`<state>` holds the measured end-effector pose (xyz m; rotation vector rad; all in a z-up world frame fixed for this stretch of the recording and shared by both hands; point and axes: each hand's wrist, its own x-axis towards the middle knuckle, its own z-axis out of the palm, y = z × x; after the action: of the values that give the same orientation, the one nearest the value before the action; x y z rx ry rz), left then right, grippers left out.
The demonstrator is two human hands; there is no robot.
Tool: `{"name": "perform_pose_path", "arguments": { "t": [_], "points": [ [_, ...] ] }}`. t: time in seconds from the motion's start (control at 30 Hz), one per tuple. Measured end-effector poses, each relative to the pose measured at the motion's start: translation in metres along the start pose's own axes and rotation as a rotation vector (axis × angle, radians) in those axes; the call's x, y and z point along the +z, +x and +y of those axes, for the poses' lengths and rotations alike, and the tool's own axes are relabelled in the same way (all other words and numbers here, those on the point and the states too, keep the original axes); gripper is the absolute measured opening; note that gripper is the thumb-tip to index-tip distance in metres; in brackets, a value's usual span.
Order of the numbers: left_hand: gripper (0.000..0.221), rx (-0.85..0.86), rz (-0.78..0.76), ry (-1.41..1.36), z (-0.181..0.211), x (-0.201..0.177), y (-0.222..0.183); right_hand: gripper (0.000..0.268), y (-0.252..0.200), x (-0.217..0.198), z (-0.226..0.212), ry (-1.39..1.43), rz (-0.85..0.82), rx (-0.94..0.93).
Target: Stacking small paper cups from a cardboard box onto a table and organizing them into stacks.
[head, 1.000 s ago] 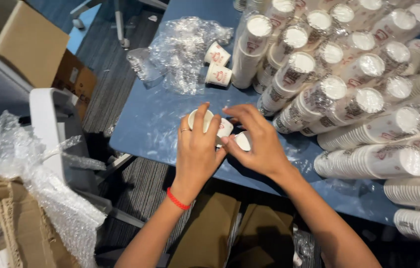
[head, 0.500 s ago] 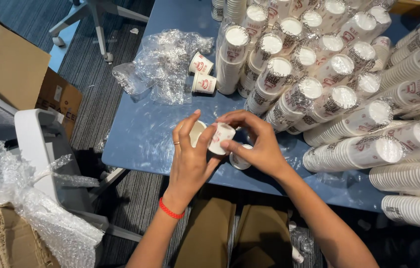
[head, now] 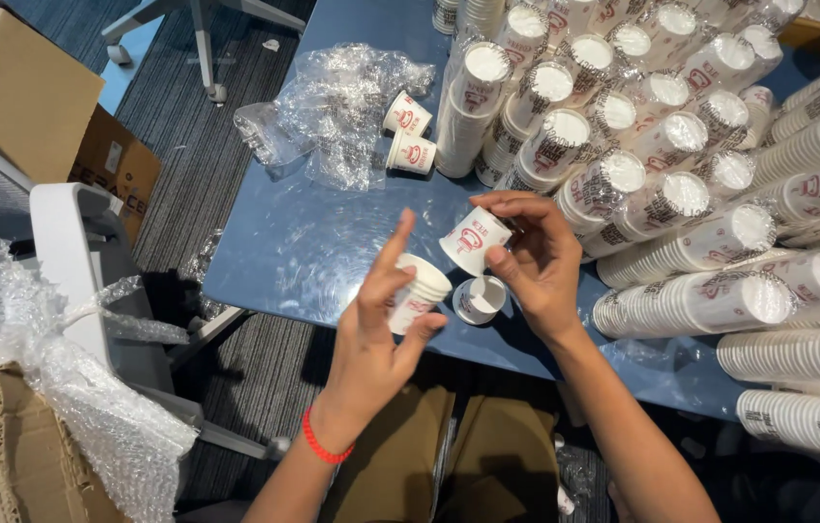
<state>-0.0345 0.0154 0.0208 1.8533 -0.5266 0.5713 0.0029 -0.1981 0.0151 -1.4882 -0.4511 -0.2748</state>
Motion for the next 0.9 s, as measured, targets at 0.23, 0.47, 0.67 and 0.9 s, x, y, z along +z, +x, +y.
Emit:
{"name": "perform_pose_path", "arguments": {
  "t": [0.23, 0.47, 0.67, 0.9],
  "points": [
    [0.04, -0.002, -0.26, -0.019, 0.036, 0.006, 0.023, 0.04, -0.003, -0.005, 0.0, 0.122, 0.066, -0.114],
    [0.038, -0.094, -0.226, -0.053, 0.042, 0.028, 0.016, 0.039, -0.005, -0.006, -0.005, 0.116, 0.138, -0.155],
    [0.045, -0.051, -0.304, 0.091, 0.021, 0.056, 0.011, 0.037, -0.011, -0.002, -0.01, -0.043, 0.119, -0.25],
    [0.071, -0.146, -0.183, 0.043, -0.007, 0.069, -0.004, 0.024, -0.021, 0.006, -0.027, -0.595, 0.117, -0.494]
  ]
}}
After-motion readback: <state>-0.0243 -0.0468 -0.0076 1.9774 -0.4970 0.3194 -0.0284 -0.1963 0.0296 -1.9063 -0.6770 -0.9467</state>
